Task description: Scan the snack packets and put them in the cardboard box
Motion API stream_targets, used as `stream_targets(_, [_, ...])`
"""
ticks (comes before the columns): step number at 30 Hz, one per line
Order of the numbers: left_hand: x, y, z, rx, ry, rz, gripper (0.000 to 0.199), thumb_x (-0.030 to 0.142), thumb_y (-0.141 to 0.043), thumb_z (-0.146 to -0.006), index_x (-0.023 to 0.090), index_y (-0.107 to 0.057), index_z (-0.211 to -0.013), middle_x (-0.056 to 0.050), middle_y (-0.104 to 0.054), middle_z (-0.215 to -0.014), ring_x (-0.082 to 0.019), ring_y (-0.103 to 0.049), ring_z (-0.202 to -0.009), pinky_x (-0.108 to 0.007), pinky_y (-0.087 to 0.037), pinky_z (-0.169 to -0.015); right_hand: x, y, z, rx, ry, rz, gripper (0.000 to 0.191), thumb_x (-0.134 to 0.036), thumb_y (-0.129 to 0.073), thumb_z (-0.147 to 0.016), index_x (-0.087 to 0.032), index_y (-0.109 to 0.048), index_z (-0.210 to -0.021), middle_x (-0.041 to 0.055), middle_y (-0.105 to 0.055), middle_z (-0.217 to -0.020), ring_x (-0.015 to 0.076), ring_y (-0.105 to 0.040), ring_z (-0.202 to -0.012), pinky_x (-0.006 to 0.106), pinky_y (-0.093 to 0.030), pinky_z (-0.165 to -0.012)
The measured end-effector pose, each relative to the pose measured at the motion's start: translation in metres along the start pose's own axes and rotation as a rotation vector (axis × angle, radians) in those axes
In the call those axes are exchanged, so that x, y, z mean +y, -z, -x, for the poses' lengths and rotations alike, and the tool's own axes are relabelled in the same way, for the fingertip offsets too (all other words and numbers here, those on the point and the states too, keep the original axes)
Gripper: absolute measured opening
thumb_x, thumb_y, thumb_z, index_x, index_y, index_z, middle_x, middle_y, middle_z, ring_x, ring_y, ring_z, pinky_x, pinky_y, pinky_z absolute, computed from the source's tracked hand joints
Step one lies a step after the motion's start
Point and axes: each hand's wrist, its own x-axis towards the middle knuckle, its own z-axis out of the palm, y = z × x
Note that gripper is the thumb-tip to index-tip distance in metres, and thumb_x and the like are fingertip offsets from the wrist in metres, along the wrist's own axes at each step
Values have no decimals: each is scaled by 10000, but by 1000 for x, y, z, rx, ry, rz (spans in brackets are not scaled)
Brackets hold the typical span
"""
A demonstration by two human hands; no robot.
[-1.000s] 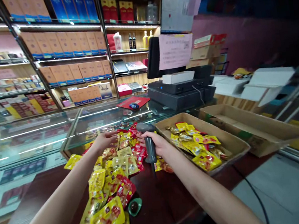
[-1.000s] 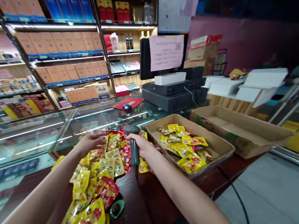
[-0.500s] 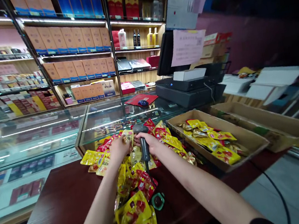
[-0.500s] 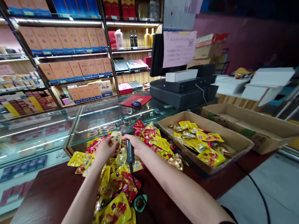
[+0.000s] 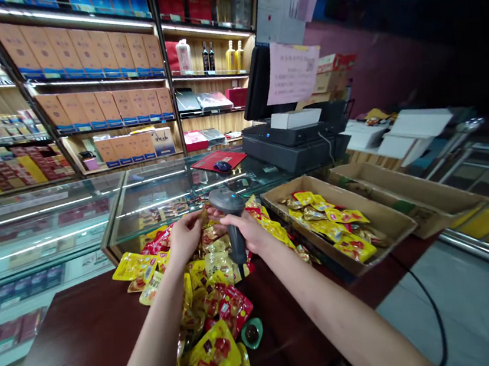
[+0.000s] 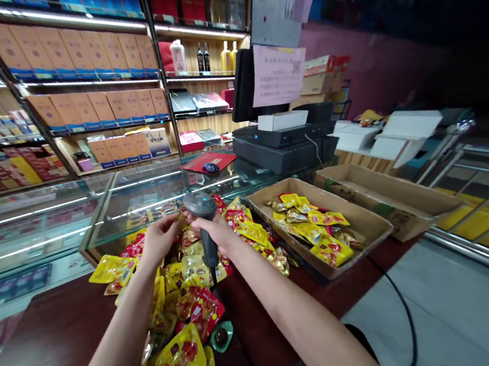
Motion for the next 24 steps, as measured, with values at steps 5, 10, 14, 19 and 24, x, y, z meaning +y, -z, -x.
stream_targets(5, [4,-3,-2,110,166,442,330,365,-716,-647,145,-655,-884,-56,-710,-852,-180,-650,-764,-259,-494,-691,-6,6,21,-25,-85,6,215,-257,-689,-618,-167,-629,-803,47,-687,-859,168,-661,-716,256,-529,-570])
stream_targets(10, [12,-13,0,136,251,711,368,306,-802,-538,137,-625,-813,-24,-687,-784,-122,-623,-707,-227,-482,-697,5,14,44,33,-209,219,140,-300,-635,-680,-177,-567,-669,-42,-530,-460,94,-459,-355,221,-390,-358])
stream_targets(14, [12,-18,2,112,304,782,353,263,-813,-520,143,-613,-785,-14,-680,-781,-118,-623,-708,-215,-479,-671,14,16,55,24,-190,343,151,-286,-591,-708,-194,-536,-601,-51,-475,-389,93,-412,-329,225,-358,-359])
stream_targets(19, [11,-18,2,114,321,767,306,243,-799,-550,154,-603,-768,-9,-678,-779,-121,-628,-715,-205,-476,-637,19,13,54,29,-200,351,146,-264,-576,-692,-212,-507,-574,-58,-461,-381,92,-393,-319,232,-351,-366])
stream_targets(24, [10,-16,2,101,297,730,310,282,-791,-573,156,-612,-793,-25,-688,-810,-140,-643,-771,-227,-488,-688,21,10,52,34,-174,398,162,-227,-533,-684,-221,-478,-533,-57,-451,-371,99,-400,-323,237,-354,-367])
